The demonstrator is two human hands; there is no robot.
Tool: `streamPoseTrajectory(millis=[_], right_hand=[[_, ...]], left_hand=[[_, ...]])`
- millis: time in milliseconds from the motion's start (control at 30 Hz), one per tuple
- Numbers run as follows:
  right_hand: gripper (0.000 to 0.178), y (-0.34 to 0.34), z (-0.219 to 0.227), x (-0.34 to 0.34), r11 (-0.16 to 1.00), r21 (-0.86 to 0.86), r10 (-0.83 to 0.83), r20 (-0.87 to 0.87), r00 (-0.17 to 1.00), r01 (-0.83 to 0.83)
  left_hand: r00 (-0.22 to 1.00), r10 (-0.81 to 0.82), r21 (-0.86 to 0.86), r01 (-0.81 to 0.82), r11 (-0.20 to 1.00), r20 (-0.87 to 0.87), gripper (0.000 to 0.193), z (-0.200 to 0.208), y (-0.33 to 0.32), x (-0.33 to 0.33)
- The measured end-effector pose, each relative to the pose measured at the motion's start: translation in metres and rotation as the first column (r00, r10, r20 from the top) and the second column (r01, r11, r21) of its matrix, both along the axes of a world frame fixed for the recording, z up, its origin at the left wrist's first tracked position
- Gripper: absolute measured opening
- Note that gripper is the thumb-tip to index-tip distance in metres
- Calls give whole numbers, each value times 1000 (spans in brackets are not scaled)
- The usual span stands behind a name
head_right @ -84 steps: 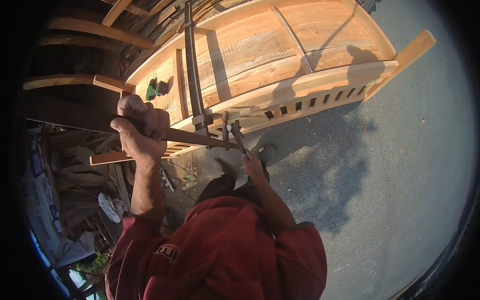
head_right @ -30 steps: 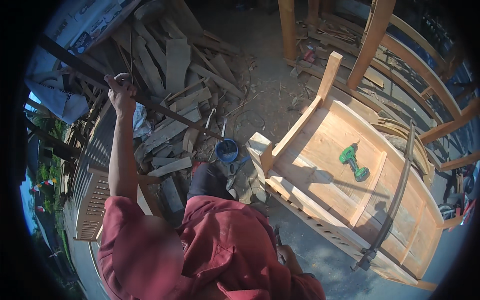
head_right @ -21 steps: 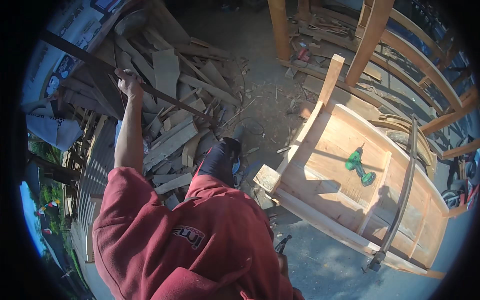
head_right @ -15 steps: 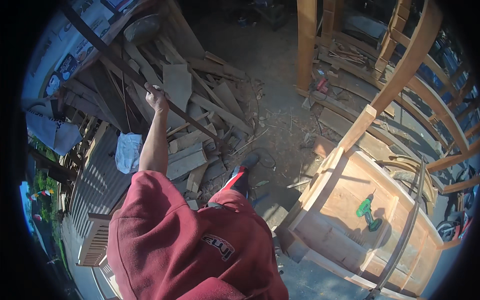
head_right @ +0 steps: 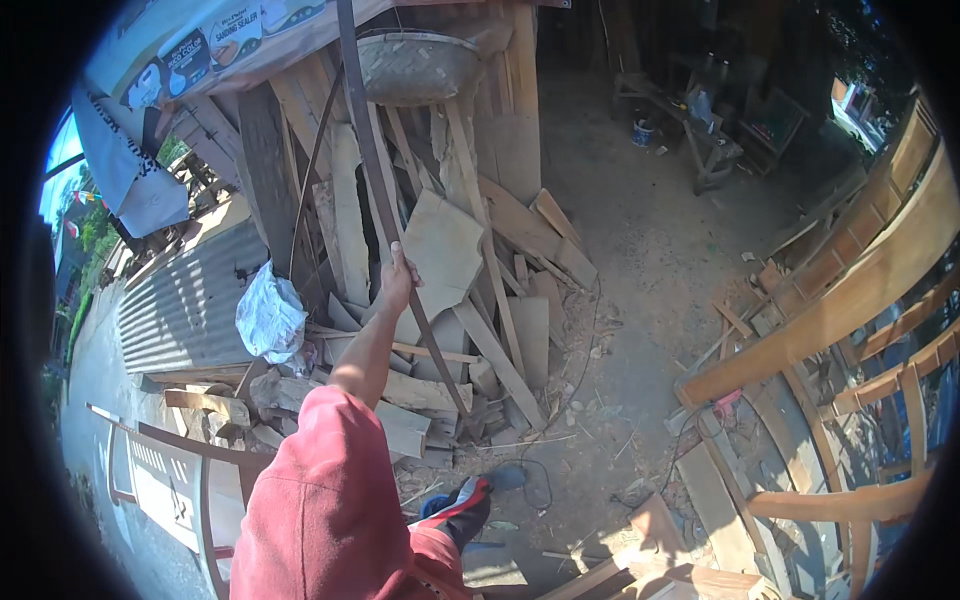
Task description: The person uses a drill to drive screws into a wooden furniture frame, picks up screws from a container, and secures a long wooden clamp across the frame.
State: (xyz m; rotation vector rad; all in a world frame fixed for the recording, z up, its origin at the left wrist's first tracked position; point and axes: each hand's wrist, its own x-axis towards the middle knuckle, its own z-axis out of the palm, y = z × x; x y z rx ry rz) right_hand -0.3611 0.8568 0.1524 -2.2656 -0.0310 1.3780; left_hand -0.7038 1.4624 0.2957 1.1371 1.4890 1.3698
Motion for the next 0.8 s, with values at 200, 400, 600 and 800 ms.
streamPoseTrajectory(millis=[200, 400, 600, 800], right_hand=[[34, 52, 4, 14, 997, -50, 56, 16, 998, -55], [34, 7, 13, -14, 975, -211, -74, 11, 997, 75], [35, -255, 118, -180, 774, -573, -390, -94, 916, 270], [37, -281, 178, -305, 541, -824, -566, -208, 797, 169]], left_hand=[[988, 96, -137, -79, 987, 122, 88, -23, 65, -70], [982, 113, -131, -94, 987, 150, 88, -46, 131, -103], [992, -122, -43, 123, 991, 23, 74, -114, 201, -175], [896, -34, -67, 5, 998, -443, 69, -93, 173, -156]])
